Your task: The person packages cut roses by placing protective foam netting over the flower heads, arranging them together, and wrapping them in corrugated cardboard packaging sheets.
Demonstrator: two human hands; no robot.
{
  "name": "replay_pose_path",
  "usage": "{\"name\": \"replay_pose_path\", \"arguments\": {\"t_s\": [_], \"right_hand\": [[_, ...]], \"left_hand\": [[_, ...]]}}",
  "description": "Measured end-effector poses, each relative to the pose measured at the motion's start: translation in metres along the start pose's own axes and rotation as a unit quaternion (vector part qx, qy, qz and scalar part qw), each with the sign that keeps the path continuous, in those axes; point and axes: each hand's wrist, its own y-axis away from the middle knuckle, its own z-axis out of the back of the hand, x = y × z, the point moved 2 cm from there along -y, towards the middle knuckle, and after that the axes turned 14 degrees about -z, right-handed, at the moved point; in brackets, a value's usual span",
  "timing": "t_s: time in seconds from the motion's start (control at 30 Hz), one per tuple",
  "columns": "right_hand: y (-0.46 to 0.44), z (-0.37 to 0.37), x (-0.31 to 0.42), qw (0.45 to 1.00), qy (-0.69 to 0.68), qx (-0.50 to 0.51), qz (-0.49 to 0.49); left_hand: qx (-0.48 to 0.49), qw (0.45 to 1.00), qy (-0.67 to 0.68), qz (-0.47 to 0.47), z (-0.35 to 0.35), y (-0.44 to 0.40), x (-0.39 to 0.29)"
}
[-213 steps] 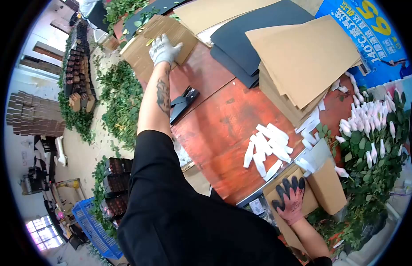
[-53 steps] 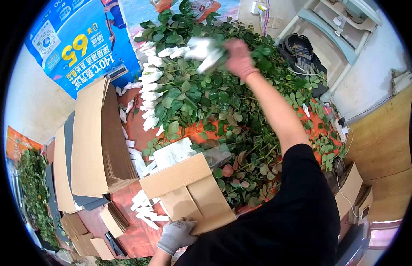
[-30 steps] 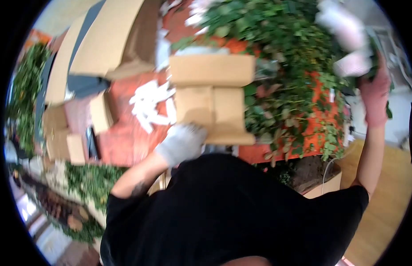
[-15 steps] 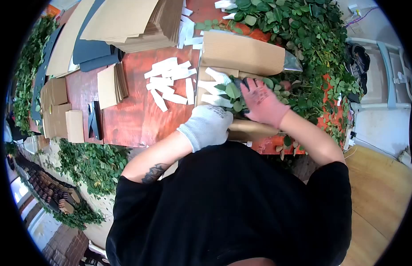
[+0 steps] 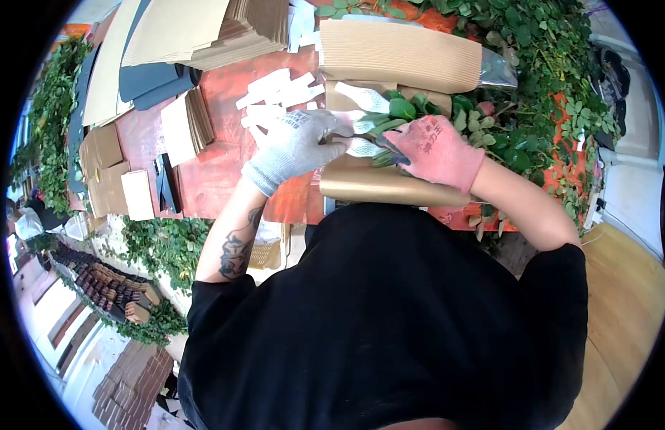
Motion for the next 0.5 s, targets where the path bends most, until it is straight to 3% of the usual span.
{"name": "replay_pose_path", "arguments": {"t_s": [0.07,0.13,0.23,0.3,0.4,0.5], "right_hand": [[-0.01,0.006,-0.003,0.978,-0.015,0.199,-0.059],[-0.007,0.003,-0.002,0.986,-0.018,0.159,-0.044],[-0.005,-0.001,-0.003,0.989,-0.008,0.149,0.01],[-0.004,0.0,-0.007,0.993,-0.097,0.069,0.013],[0.006,0.008,0.002,0.996,-0.01,0.08,0.027],[-0.002,0.024,0.014,1.0,-0.024,-0.005,-0.001]], "left_hand": [[-0.006,1.0,0.016,-0.015,-0.009,0.002,0.003],[-0.004,0.999,0.007,-0.042,-0.017,0.002,0.005],[0.062,0.998,0.018,-0.002,-0.019,0.005,0.004],[0.094,0.995,0.032,0.022,-0.021,0.009,0.008],[0.084,0.995,0.047,-0.019,-0.024,0.009,0.012],[0.097,0.994,0.037,-0.019,-0.025,0.005,0.01]]}}
